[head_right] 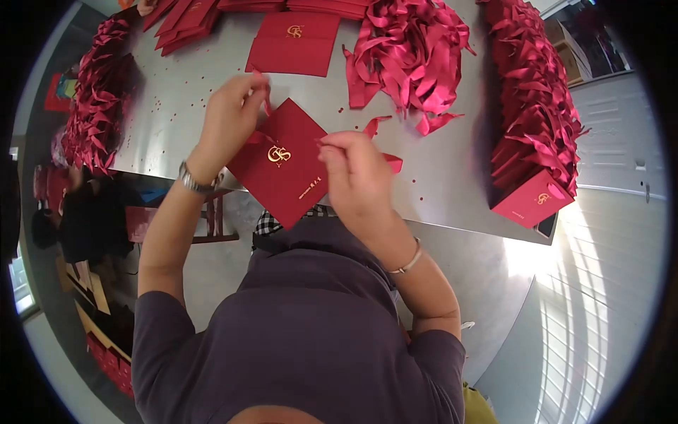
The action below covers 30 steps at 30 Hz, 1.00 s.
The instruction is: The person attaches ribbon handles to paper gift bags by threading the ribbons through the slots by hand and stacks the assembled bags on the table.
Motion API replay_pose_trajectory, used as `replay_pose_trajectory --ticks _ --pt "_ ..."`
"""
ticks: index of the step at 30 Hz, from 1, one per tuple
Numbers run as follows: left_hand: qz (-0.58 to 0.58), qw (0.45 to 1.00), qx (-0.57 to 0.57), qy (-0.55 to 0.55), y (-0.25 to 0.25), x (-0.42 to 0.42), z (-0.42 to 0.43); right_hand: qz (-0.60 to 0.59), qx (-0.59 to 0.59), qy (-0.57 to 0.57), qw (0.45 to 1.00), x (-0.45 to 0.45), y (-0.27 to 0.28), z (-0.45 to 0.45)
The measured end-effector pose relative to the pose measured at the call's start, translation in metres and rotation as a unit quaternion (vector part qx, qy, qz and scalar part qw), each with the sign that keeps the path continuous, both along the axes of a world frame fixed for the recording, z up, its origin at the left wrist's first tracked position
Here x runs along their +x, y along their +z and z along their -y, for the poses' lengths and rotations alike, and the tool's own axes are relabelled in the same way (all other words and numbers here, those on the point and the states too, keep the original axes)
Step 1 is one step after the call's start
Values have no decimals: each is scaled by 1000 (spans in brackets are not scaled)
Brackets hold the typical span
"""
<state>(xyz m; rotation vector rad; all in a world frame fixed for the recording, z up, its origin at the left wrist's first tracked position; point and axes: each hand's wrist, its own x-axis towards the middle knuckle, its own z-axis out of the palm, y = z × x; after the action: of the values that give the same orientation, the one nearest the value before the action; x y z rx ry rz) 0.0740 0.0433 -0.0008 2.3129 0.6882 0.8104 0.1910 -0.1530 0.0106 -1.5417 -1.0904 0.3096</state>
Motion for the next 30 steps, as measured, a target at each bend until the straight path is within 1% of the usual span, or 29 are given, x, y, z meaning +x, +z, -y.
replay_pose_trajectory --ticks 2,3,4,6,7,9,10,12,13,14,15,16,18,19,20,21,22,24,26,28,29,30 --pt "-84 995 52 33 -2 -19 15 -88 -43 7 995 -12 -14 -15" --pt "-109 988 104 34 2 -23 24 -105 -40 0 994 -15 -21 -23" --pt "-110 988 100 36 5 -25 31 -105 -45 1 993 -16 -31 -30" --pt "-150 986 64 28 8 -28 39 12 -86 -26 996 -16 -47 -38" --pt "-150 986 61 32 6 -33 36 62 -86 -32 994 -15 -45 -38" --pt "-117 991 29 -50 1 -51 21 49 -77 -25 996 -16 -48 -35" --pt "-99 991 -42 -75 -2 -61 12 35 -67 -24 997 -16 -49 -34" --pt "-124 991 2 -56 -3 -79 -8 22 -62 -27 997 -16 -49 -35" --pt "-137 986 89 -23 -8 -87 -20 9 -58 -29 998 -17 -50 -35" --pt "-121 978 164 49 -12 -91 -29 10 -61 -26 998 -16 -51 -34" --pt "-105 958 238 120 -7 -91 -33 24 -64 -26 997 -16 -51 -35" --pt "-107 946 258 162 -2 -91 -32 37 -67 -27 997 -16 -52 -36" --pt "-25 953 266 141 1 -76 -13 44 -74 -29 996 -17 -49 -36" --pt "-45 974 206 85 -3 -65 1 51 -78 -31 995 -18 -48 -37" --pt "-51 993 89 55 1 -52 20 53 -78 -28 995 -18 -48 -38" --pt "-101 994 13 39 0 -41 28 38 -84 -30 995 -18 -47 -38" --pt "-99 994 11 42 -2 -34 32 24 -91 -33 995 -18 -47 -37" --pt "-174 983 25 53 -5 -24 36 19 -102 -25 994 -18 -39 -37" --pt "-181 981 32 55 0 -21 35 9 -112 -19 993 -17 -32 -38" --pt "-150 981 -104 68 2 -20 32 88 -129 -1 988 -15 -28 -42" --pt "-152 981 -105 67 1 -19 30 86 -130 -1 988 -15 -28 -45" --pt "-128 976 -169 46 -1 -19 27 85 -104 0 991 -15 -29 -49"
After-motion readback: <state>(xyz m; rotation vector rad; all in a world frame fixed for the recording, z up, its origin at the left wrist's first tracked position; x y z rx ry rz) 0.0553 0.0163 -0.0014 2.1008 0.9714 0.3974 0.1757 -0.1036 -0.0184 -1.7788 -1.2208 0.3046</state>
